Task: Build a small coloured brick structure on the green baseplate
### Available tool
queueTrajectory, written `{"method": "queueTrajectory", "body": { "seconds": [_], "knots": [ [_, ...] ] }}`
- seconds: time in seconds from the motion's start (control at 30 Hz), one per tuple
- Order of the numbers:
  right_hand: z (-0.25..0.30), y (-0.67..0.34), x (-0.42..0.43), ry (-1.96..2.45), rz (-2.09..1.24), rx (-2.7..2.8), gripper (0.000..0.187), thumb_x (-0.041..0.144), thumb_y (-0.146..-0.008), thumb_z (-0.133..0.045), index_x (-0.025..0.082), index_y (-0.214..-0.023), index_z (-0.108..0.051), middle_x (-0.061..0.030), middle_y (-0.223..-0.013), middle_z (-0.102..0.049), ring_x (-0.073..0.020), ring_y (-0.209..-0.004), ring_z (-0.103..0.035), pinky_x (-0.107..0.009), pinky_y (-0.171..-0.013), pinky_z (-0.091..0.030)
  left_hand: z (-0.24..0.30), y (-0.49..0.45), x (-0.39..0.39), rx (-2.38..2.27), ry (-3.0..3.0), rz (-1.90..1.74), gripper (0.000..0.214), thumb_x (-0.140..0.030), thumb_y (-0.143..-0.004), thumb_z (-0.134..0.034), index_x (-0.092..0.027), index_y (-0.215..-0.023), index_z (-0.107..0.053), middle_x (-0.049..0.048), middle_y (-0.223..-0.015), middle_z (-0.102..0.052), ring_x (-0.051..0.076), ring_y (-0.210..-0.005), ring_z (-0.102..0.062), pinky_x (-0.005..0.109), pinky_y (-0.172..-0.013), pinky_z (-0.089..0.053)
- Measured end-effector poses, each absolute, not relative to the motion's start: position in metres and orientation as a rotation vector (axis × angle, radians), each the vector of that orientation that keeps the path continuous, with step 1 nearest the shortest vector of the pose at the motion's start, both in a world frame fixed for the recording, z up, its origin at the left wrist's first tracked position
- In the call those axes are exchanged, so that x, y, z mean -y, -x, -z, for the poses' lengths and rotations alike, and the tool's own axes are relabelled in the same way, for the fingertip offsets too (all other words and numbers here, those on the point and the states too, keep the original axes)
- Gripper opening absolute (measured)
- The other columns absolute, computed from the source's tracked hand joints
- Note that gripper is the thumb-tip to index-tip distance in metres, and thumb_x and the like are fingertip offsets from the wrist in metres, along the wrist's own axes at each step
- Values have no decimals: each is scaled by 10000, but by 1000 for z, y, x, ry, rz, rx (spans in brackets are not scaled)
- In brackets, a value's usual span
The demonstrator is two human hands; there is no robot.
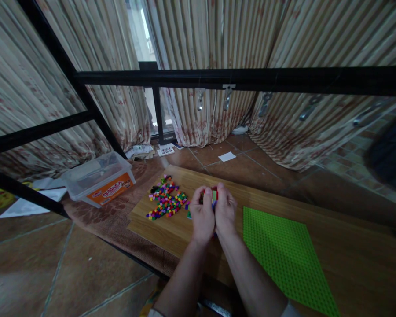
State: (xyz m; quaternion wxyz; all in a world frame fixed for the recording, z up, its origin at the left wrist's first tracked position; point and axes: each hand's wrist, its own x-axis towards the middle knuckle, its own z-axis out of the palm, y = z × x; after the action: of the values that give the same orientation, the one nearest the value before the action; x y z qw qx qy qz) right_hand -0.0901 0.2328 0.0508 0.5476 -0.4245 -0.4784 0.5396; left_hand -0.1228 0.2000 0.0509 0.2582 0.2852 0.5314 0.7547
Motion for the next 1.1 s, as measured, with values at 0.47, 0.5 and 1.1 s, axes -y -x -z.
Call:
{"method": "queueTrajectory", "body": {
  "seconds": [0.47,0.5,1.1],
  "knots": [
    [-51,96,-234,1068,-1415,926,403,574,-794,-468,198,-721,-594,-18,-650,-666,-175,-592,-629,-276,-541,-452,-47,125,-201,-1426,-532,-2105,301,-465,-867,-519,-184,-765,-553,-23,-722,-532,110,-672,-494,217,-640,-418],
    [-49,95,-234,1080,-1451,895,407,575,-799,-450,199,-731,-590,-18,-642,-666,-176,-577,-629,-273,-523,-446,-45,126,-202,-1404,-505,-2099,308,-472,-858,-527,-183,-755,-552,-25,-712,-529,109,-663,-492,218,-634,-421],
    [-24,89,-257,1185,-1097,1620,508,604,-841,-431,203,-593,-618,-18,-602,-642,-169,-613,-584,-260,-586,-386,-21,149,-202,-1842,-648,-1921,286,-397,-806,-569,-166,-638,-580,-27,-599,-527,115,-599,-471,227,-583,-361]
  ]
}}
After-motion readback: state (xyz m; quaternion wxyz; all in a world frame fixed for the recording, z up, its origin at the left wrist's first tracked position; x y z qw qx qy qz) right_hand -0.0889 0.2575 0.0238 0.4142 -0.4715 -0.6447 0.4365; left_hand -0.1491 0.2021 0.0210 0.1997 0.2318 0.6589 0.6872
